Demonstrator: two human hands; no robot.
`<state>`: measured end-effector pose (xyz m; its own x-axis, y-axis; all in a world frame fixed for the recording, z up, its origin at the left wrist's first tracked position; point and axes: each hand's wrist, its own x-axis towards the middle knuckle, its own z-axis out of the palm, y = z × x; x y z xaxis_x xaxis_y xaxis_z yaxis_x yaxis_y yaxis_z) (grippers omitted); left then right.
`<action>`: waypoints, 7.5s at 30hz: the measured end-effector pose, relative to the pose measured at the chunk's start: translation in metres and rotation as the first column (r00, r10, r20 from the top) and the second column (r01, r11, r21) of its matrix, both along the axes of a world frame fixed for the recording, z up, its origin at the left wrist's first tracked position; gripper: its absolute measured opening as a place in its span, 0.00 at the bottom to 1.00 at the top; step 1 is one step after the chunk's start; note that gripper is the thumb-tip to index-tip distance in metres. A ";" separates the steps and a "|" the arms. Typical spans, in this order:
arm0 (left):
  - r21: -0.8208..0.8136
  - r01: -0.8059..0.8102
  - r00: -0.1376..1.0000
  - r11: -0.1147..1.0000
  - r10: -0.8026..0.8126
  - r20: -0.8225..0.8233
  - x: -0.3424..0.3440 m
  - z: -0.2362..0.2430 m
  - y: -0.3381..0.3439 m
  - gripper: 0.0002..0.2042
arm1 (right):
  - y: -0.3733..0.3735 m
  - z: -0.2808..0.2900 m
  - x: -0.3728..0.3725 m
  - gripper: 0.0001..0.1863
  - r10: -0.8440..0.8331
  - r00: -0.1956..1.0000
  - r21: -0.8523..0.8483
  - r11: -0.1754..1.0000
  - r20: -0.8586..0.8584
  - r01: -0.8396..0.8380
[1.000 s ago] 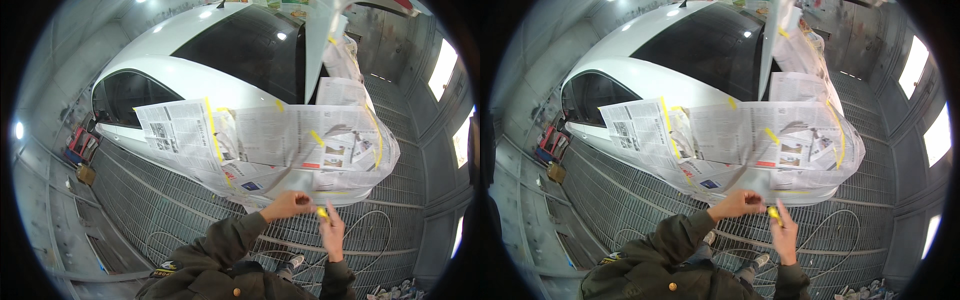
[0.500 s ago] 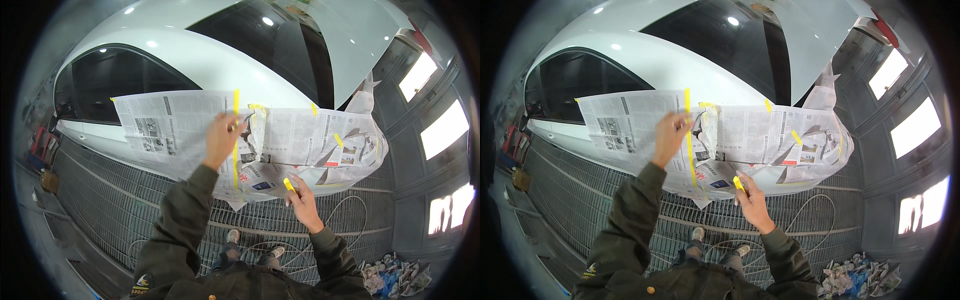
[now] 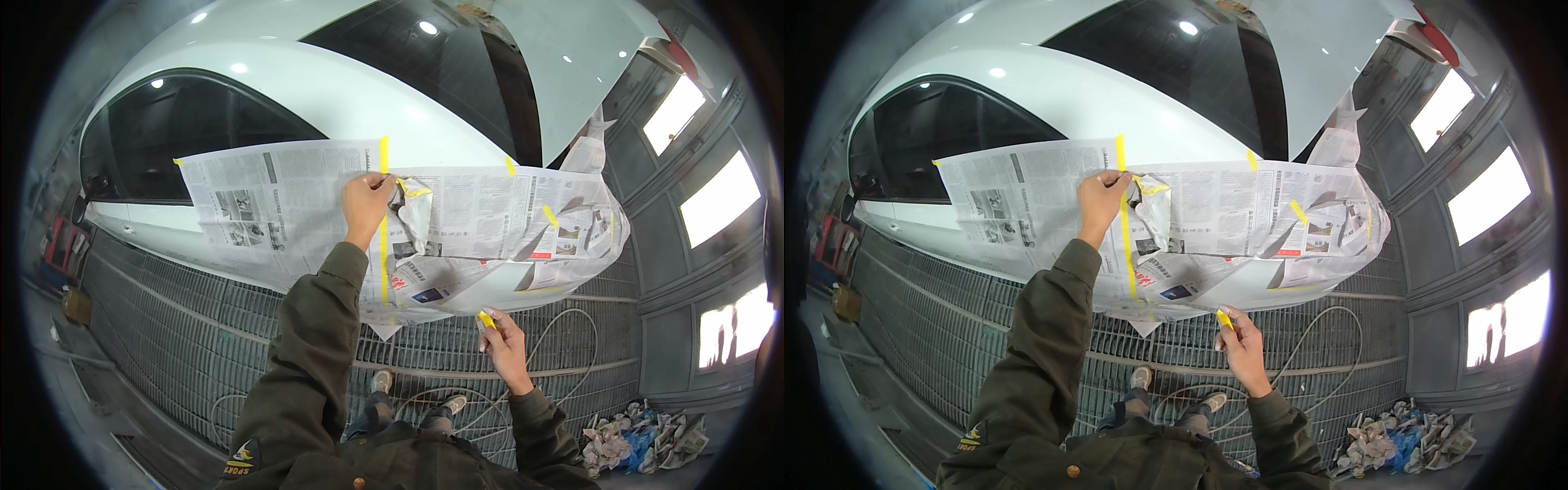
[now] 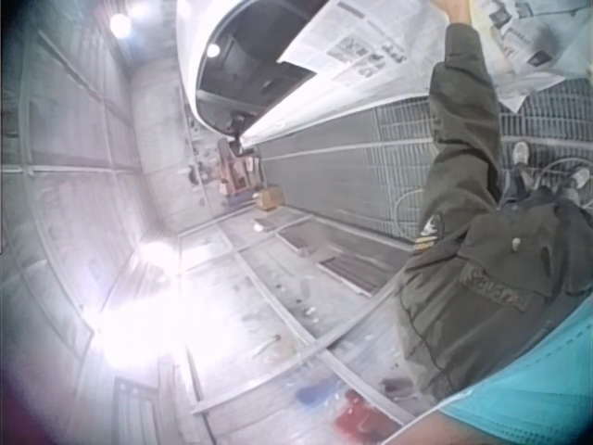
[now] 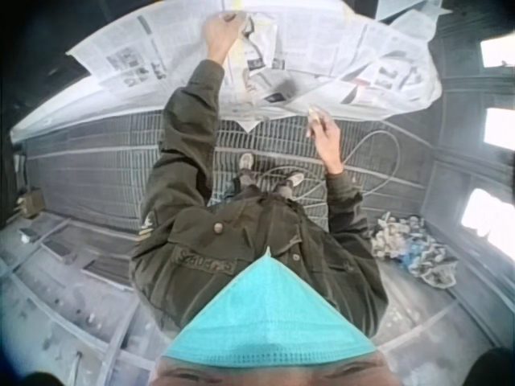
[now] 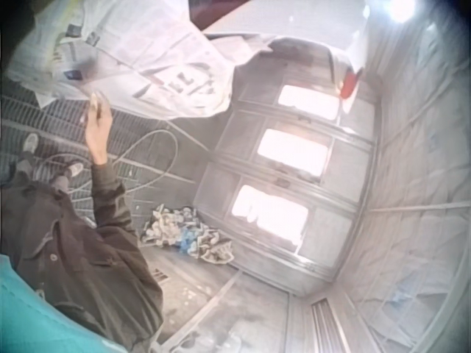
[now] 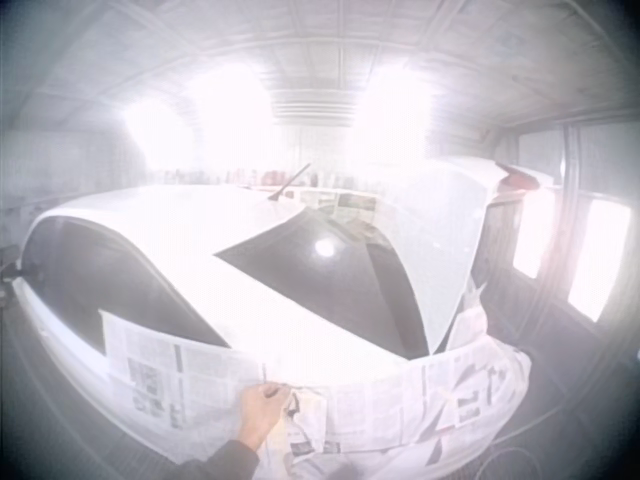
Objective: The person uses a spray gun to apply white paint to the rear of a car in a paint booth. After painting, the person removes newspaper and masking tape from the car's surface.
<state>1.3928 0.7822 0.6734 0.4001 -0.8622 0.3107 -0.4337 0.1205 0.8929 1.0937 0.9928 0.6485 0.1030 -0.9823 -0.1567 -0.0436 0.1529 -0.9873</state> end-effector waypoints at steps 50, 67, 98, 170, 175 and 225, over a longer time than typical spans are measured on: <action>0.236 -0.194 0.917 0.952 0.261 -0.301 0.070 -0.111 0.043 0.16 | -0.133 -0.138 0.113 0.14 -0.250 0.689 -0.232 0.965 -0.680 0.122; 0.230 0.452 0.511 0.862 -0.039 -0.858 -0.055 -0.179 0.054 0.11 | -0.076 -0.156 0.073 0.17 -0.750 0.577 0.493 0.654 0.324 0.574; 0.250 0.117 0.583 0.961 -0.270 0.767 -0.411 -0.290 0.056 0.17 | 0.190 -0.315 -0.159 0.10 -0.924 0.181 0.852 0.381 0.337 0.359; 0.277 0.587 0.486 0.761 -0.605 0.630 -0.507 -0.104 0.025 0.21 | 0.025 -0.239 -0.252 0.26 -0.827 0.532 -0.166 0.507 0.182 0.846; 0.294 0.565 0.517 0.771 -0.608 0.602 -0.520 -0.101 0.015 0.19 | -0.086 -0.206 -0.290 0.31 -0.860 0.510 -0.645 0.407 -0.031 0.646; 0.028 0.293 0.798 0.956 -0.261 0.544 -0.539 -0.166 -0.007 0.11 | -0.181 -0.117 -0.390 0.10 -0.419 0.386 -0.446 0.895 -0.821 0.022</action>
